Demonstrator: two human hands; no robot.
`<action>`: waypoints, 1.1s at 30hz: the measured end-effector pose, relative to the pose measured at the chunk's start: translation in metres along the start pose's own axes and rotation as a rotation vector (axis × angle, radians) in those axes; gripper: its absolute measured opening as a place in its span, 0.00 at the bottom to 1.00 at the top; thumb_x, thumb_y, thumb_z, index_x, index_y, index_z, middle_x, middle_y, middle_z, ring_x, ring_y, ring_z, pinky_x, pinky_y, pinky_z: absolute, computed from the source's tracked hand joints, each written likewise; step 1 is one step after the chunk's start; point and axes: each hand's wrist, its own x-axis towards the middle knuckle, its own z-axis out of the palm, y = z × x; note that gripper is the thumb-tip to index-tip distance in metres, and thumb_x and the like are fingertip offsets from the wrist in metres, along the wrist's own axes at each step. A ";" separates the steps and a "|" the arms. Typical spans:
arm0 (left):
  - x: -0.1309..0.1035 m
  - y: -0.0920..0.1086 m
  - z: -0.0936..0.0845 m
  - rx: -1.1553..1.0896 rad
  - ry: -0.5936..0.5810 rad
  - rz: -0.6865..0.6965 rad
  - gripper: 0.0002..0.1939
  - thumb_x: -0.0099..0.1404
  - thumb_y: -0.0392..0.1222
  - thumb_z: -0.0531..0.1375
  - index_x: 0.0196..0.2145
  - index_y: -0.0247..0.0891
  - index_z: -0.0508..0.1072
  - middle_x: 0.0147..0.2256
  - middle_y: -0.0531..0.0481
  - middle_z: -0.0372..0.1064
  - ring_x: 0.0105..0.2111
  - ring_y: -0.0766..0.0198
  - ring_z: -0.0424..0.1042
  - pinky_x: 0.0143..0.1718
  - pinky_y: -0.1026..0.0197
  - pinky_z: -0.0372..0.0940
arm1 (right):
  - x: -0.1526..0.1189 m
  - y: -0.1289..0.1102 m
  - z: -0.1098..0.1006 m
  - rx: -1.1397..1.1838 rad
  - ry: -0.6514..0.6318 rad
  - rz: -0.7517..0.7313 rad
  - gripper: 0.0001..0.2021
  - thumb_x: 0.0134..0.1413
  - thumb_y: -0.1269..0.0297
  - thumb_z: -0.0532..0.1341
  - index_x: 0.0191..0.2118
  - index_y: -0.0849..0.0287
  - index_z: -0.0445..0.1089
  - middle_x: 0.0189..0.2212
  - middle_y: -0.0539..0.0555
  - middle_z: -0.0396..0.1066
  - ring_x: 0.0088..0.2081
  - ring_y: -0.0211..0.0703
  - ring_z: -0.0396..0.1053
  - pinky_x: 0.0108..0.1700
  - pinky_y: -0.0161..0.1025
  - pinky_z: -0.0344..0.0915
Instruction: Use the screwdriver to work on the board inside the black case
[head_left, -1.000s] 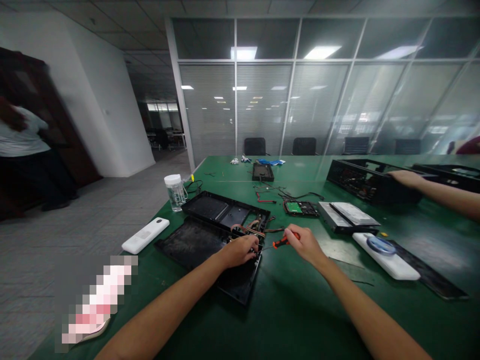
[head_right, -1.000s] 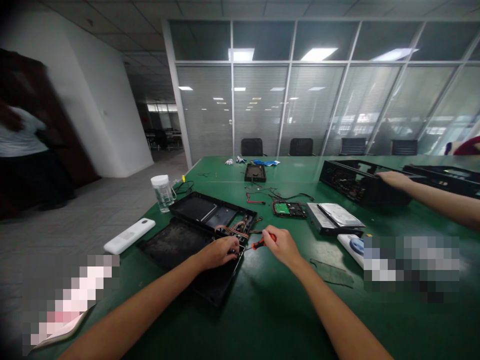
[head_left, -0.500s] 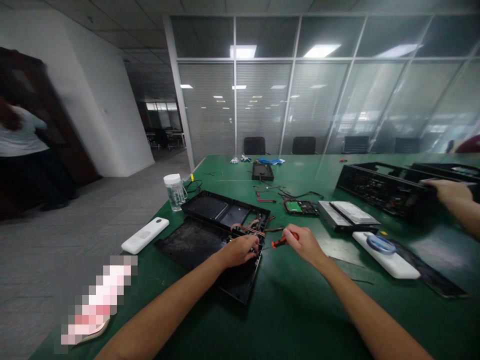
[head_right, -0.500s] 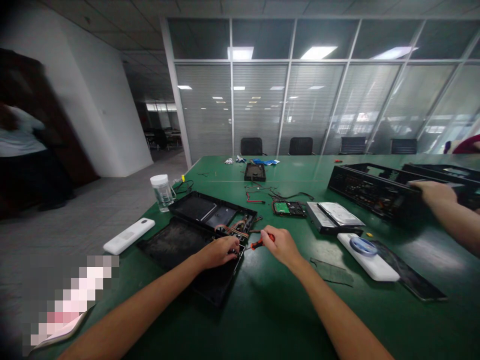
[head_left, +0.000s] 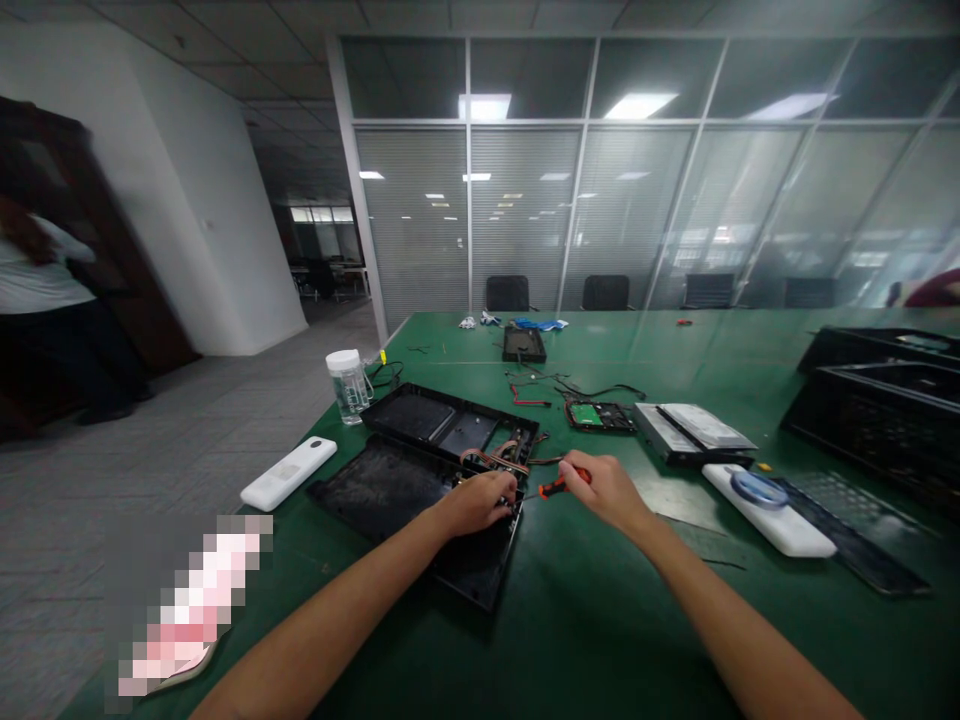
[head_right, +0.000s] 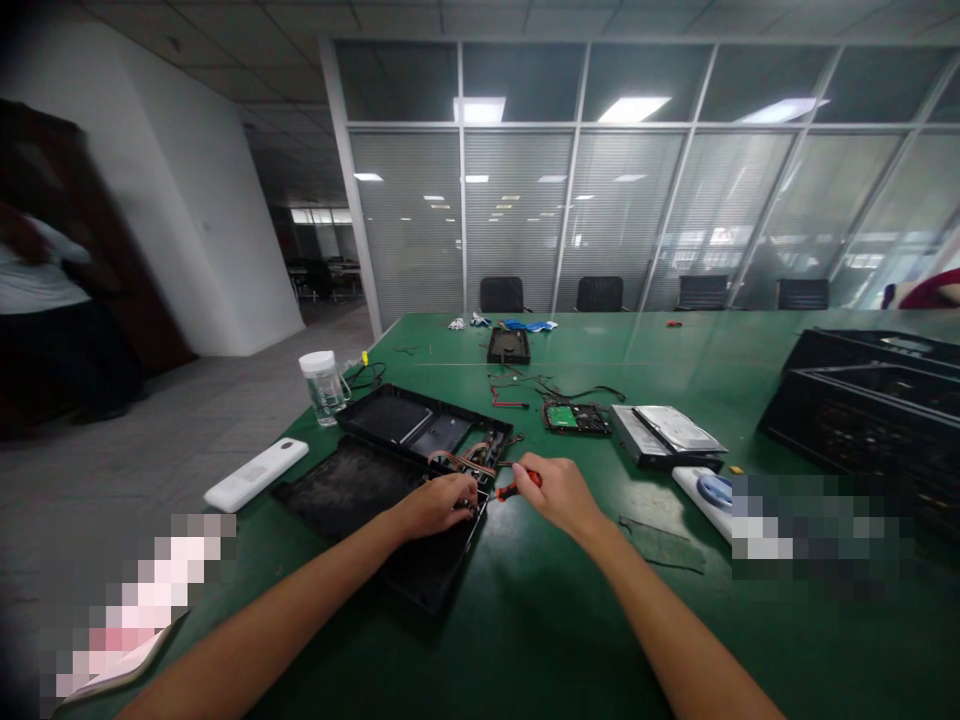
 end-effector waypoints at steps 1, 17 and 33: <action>0.000 0.000 0.000 0.000 -0.004 0.000 0.13 0.56 0.30 0.58 0.38 0.38 0.60 0.38 0.50 0.64 0.41 0.62 0.65 0.42 0.62 0.59 | 0.001 -0.003 -0.002 -0.015 -0.008 -0.015 0.16 0.57 0.59 0.49 0.22 0.57 0.64 0.16 0.48 0.60 0.20 0.35 0.56 0.26 0.34 0.48; 0.000 0.002 -0.003 0.084 -0.032 -0.008 0.09 0.58 0.32 0.58 0.37 0.39 0.64 0.38 0.51 0.63 0.39 0.64 0.65 0.41 0.65 0.59 | 0.017 -0.020 -0.008 -0.184 -0.041 -0.107 0.17 0.57 0.58 0.48 0.23 0.57 0.66 0.16 0.50 0.65 0.18 0.35 0.60 0.24 0.35 0.43; -0.001 0.003 -0.005 0.092 -0.029 0.017 0.08 0.58 0.33 0.57 0.38 0.38 0.65 0.37 0.50 0.64 0.37 0.64 0.66 0.39 0.65 0.59 | 0.029 -0.022 -0.008 -0.249 -0.071 -0.132 0.18 0.59 0.58 0.46 0.23 0.57 0.66 0.16 0.51 0.66 0.19 0.36 0.61 0.25 0.35 0.44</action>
